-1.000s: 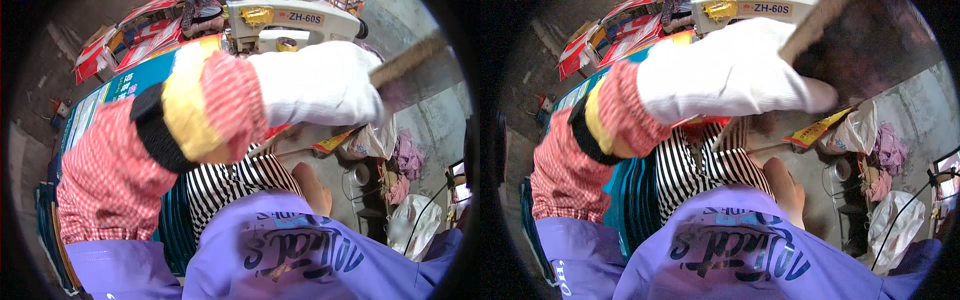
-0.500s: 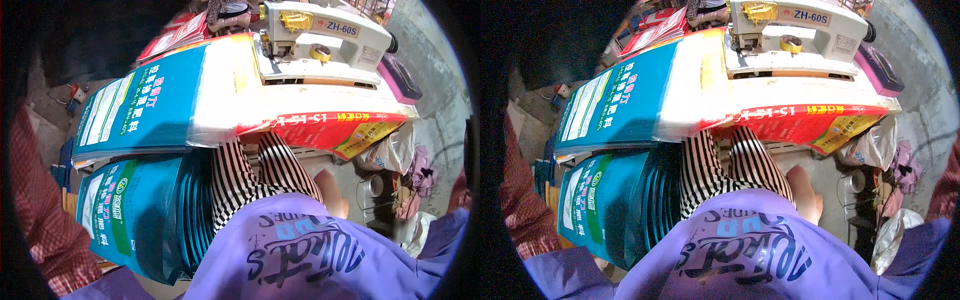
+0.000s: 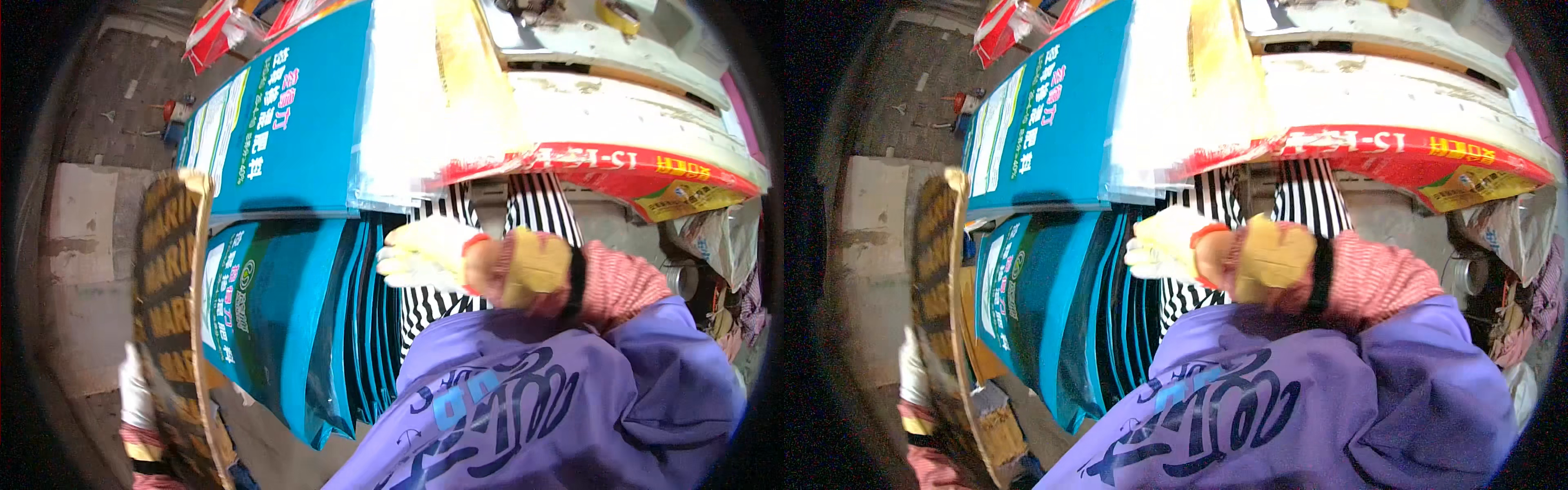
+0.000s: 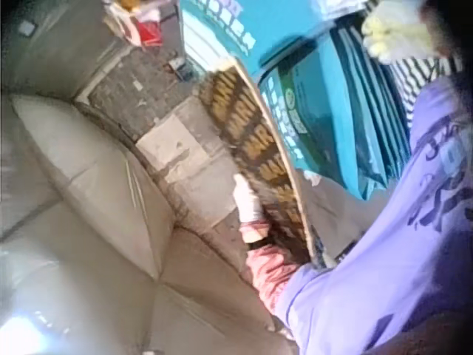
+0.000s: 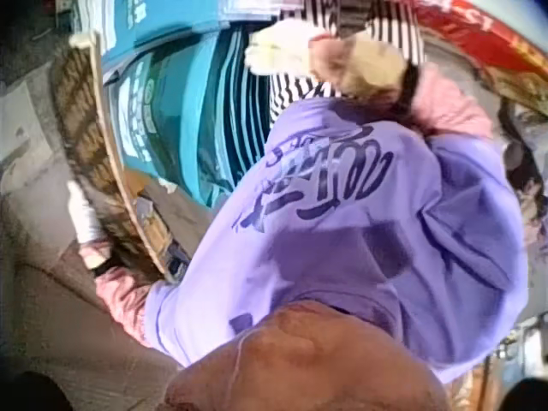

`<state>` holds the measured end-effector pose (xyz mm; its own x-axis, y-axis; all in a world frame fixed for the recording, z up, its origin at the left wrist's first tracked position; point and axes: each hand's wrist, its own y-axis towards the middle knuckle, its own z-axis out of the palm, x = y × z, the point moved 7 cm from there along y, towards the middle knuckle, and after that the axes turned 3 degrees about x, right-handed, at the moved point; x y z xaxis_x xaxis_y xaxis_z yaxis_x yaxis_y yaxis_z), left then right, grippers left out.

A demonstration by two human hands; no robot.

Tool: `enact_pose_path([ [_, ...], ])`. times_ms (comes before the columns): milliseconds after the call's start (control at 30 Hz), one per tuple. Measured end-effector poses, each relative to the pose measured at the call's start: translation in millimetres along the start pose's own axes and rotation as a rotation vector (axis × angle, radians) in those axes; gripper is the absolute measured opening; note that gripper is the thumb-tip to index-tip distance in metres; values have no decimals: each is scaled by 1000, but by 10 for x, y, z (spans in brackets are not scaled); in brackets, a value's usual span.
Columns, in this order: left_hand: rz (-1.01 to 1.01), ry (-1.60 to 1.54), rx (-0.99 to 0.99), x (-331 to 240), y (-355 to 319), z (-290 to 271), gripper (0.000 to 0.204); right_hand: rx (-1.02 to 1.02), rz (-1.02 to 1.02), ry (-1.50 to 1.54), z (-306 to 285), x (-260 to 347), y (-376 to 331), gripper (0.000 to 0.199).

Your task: Inserting plastic liners into woven bags and sealing them using an ultrasonic sealing machine.

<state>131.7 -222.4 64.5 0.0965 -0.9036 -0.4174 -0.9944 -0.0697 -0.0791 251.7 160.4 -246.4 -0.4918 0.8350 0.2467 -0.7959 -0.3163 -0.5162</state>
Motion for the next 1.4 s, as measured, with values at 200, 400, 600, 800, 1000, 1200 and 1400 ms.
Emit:
enact_pose_path([
  [200,-307,-25,212,861,-163,584,48,25,119,95,-37,-395,804,50],
  [400,-315,5,421,662,181,1081,55,-35,153,60,41,-396,1000,47],
  [600,-123,131,504,609,540,1621,58,92,-484,-1457,279,-323,1014,53],
  [800,-44,14,526,376,560,2427,58,105,296,-92,-52,-717,1229,60],
  [1000,-171,-213,568,583,491,2645,51,-51,355,27,-357,-380,694,72],
  [1200,-240,-291,598,641,590,2706,50,-12,343,140,-99,-461,964,72],
  [1400,-119,-31,419,561,677,2778,59,228,56,-130,-420,-1017,1878,56],
])
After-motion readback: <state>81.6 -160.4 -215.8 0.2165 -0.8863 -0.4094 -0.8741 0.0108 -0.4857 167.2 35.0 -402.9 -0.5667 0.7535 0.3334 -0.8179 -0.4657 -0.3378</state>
